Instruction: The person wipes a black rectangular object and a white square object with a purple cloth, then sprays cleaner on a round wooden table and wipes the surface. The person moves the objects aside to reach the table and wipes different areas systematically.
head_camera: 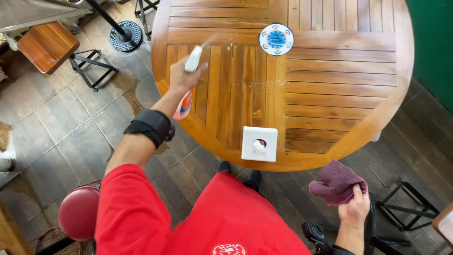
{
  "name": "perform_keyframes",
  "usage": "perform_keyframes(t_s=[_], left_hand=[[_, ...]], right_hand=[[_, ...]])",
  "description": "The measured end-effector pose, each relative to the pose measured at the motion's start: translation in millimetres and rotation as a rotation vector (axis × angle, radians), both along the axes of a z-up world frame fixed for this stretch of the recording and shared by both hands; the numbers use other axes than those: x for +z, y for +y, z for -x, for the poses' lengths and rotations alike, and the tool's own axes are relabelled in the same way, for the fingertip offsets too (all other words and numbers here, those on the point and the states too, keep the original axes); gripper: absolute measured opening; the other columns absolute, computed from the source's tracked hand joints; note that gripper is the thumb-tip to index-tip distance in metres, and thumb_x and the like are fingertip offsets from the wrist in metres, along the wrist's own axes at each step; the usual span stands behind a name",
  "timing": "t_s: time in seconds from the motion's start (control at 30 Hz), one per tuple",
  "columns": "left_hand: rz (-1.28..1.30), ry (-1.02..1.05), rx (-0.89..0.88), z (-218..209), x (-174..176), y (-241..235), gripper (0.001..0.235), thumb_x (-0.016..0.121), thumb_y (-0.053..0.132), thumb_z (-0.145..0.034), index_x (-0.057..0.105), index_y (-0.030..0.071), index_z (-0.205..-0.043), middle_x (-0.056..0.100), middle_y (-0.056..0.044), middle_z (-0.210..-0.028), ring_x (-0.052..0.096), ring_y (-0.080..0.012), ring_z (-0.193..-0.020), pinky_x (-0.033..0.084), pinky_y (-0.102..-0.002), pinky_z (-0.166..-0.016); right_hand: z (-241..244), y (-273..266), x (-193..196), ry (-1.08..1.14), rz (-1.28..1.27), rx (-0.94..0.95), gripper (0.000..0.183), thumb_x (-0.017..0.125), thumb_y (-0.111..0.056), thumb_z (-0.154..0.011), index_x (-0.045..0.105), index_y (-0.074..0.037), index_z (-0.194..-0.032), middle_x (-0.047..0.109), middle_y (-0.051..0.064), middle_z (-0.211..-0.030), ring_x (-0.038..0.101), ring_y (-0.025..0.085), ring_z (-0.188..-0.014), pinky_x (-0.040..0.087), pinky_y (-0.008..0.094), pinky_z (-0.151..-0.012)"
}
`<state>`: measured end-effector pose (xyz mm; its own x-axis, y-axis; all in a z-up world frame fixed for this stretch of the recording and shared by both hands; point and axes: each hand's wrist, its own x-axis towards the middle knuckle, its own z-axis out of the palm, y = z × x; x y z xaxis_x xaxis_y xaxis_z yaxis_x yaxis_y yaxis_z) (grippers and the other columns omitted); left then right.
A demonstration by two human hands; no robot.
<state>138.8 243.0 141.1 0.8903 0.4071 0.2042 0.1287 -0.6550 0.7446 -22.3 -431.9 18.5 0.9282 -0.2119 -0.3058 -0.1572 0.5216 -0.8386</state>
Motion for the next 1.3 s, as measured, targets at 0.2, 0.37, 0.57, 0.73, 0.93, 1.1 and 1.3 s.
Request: perform_keyframes(t_s=[0.2, 0.37, 0.57, 0.73, 0.93, 1.1, 1.3], left_hand=[[0.010, -0.054, -0.068, -80.0, 32.1, 11.1, 0.040, 0.087, 0.043, -0.085, 0.075, 0.010, -0.105, 0.077, -0.008, -0.083, 0.073, -0.0187, -0.075, 0.059, -0.035, -0.074], [0.014, -0.101, -0.368, -128.6, 41.4, -62.4, 0.037, 0.086, 0.040, -0.087, 0.073, 0.009, -0.101, 0.077, -0.007, -0.084, 0.073, -0.0188, -0.075, 0.058, -0.034, -0.073], [0.018, -0.152, -0.781, -146.4, 27.5, -149.2, 0.035, 0.085, 0.039, -0.088, 0.074, 0.010, -0.105, 0.076, -0.008, -0.087, 0.072, -0.0261, -0.078, 0.057, -0.036, -0.072], [0.074, 0.062, -0.903, -122.8, 1.9, -167.9, 0.038, 0.084, 0.045, -0.085, 0.074, 0.010, -0.097, 0.076, -0.011, -0.087, 0.073, -0.0281, -0.078, 0.057, -0.036, -0.074], [0.027, 0.111, -0.879, -49.0, -34.1, -98.3, 0.037, 0.084, 0.041, -0.082, 0.074, 0.011, -0.102, 0.074, -0.013, -0.091, 0.070, -0.0352, -0.083, 0.056, -0.040, -0.073], [-0.046, 0.380, -0.769, 27.5, -66.3, -16.0, 0.037, 0.084, 0.045, -0.080, 0.075, 0.013, -0.097, 0.075, -0.011, -0.089, 0.072, -0.0335, -0.083, 0.057, -0.041, -0.073], [-0.012, 0.529, -0.635, 113.4, -71.1, 3.4, 0.039, 0.080, 0.053, -0.079, 0.075, 0.018, -0.096, 0.076, -0.008, -0.086, 0.073, -0.0323, -0.082, 0.057, -0.040, -0.074]], right_hand=[[24.2, 5.5, 4.0, -0.036, 0.046, -0.082, 0.017, 0.051, -0.008, -0.115, 0.056, -0.005, -0.131, 0.062, 0.010, -0.138, 0.060, 0.024, -0.130, 0.045, 0.042, -0.120], [69.3, 1.1, 18.8, -0.019, 0.097, -0.201, 0.019, 0.051, -0.009, -0.114, 0.056, -0.005, -0.131, 0.062, 0.010, -0.137, 0.060, 0.024, -0.129, 0.045, 0.042, -0.119], [122.8, 0.8, 24.2, -0.022, 0.119, -0.317, 0.019, 0.051, -0.009, -0.114, 0.057, -0.006, -0.132, 0.063, 0.009, -0.138, 0.060, 0.024, -0.129, 0.045, 0.042, -0.119], [147.2, 5.1, 23.5, -0.006, 0.115, -0.365, 0.020, 0.050, -0.010, -0.115, 0.058, -0.006, -0.133, 0.064, 0.009, -0.137, 0.061, 0.023, -0.128, 0.045, 0.042, -0.119], [137.0, 15.9, 21.5, 0.028, 0.145, -0.315, 0.018, 0.051, -0.010, -0.115, 0.057, -0.006, -0.131, 0.064, 0.009, -0.135, 0.061, 0.023, -0.128, 0.046, 0.041, -0.119], [90.5, 54.0, 13.8, 0.211, 0.955, 0.004, 0.028, 0.060, -0.014, -0.108, 0.063, -0.004, -0.134, 0.068, 0.013, -0.125, 0.066, 0.023, -0.113, 0.053, 0.039, -0.100], [7.9, 231.7, 100.0, -0.156, 1.755, 0.656, 0.064, 0.083, -0.039, -0.079, 0.064, -0.020, -0.137, 0.058, 0.014, -0.125, 0.070, 0.037, -0.092, 0.058, 0.046, -0.073]])
